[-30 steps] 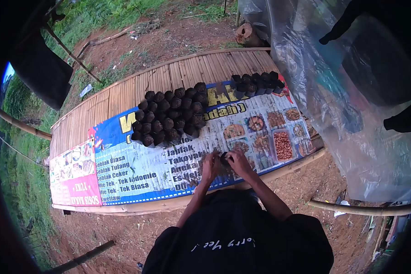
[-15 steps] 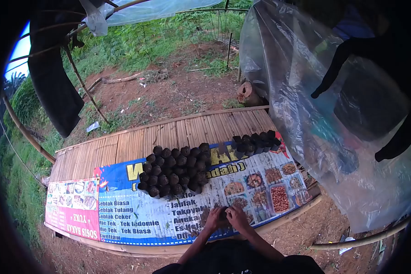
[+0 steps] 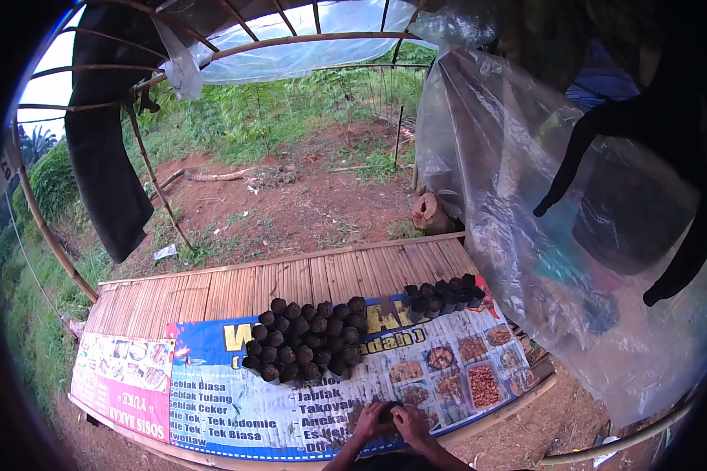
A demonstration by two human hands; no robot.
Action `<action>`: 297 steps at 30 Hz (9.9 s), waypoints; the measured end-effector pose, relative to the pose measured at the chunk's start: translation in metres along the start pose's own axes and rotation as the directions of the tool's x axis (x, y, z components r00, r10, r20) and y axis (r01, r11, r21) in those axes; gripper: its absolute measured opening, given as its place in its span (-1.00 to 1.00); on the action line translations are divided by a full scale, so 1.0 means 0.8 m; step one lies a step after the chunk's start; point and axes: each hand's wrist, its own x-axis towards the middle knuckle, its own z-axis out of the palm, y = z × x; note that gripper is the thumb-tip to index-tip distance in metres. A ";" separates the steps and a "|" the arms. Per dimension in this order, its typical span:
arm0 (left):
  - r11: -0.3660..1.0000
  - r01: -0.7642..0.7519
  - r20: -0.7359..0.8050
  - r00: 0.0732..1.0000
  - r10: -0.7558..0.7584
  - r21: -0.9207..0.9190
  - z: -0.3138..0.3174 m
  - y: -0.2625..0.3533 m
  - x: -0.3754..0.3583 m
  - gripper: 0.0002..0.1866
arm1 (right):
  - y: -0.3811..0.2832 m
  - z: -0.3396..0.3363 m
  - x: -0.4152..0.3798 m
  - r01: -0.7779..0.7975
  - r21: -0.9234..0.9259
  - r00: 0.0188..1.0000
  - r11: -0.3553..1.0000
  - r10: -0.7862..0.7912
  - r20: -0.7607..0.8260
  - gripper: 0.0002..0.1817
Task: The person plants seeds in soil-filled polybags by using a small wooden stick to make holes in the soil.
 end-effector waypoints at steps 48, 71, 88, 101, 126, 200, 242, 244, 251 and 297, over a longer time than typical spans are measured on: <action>0.987 0.073 0.032 0.996 -0.078 0.144 -0.015 0.023 0.001 -0.23 | 0.001 -0.004 0.016 -0.077 0.155 0.997 0.985 0.073 0.028 -0.85; 0.990 0.013 0.044 0.999 -0.020 0.142 0.007 -0.016 -0.012 -0.28 | 0.007 0.003 0.017 -0.010 0.114 0.998 0.993 0.004 0.056 -0.87; 0.990 -0.025 0.046 0.999 0.019 0.137 0.012 -0.024 -0.014 -0.29 | 0.011 0.007 0.007 0.039 0.091 0.998 0.995 -0.033 -0.061 -0.86; 0.988 0.020 0.038 0.999 -0.026 0.151 0.015 -0.030 -0.014 -0.29 | 0.019 0.022 0.010 0.026 0.061 1.000 0.998 -0.026 0.003 -0.86; 0.979 0.112 0.094 0.987 -0.129 0.169 -0.011 0.012 -0.002 -0.24 | 0.013 -0.007 0.023 -0.043 0.170 0.998 0.985 0.034 0.055 -0.88; 0.975 0.120 0.044 0.991 -0.130 0.186 -0.006 0.015 -0.004 -0.24 | 0.010 -0.012 0.032 -0.063 0.239 0.997 0.969 0.051 0.060 -0.91; 0.980 0.107 0.031 0.993 -0.114 0.168 -0.009 0.021 -0.004 -0.30 | 0.012 -0.003 0.020 -0.057 0.184 0.998 0.981 0.052 0.027 -0.88; 0.983 0.083 0.034 0.995 -0.090 0.161 -0.008 0.016 -0.004 -0.29 | 0.013 -0.008 0.021 -0.033 0.213 0.990 0.976 0.003 0.142 -0.88; 0.976 0.087 0.044 0.994 -0.098 0.200 -0.006 0.013 -0.003 -0.28 | 0.012 0.000 0.018 -0.012 0.093 0.998 0.996 0.005 0.070 -0.87; 0.973 0.179 0.022 0.983 -0.185 0.146 -0.001 0.020 -0.005 -0.27 | 0.007 -0.017 0.030 0.009 0.246 0.974 0.969 -0.064 0.218 -0.87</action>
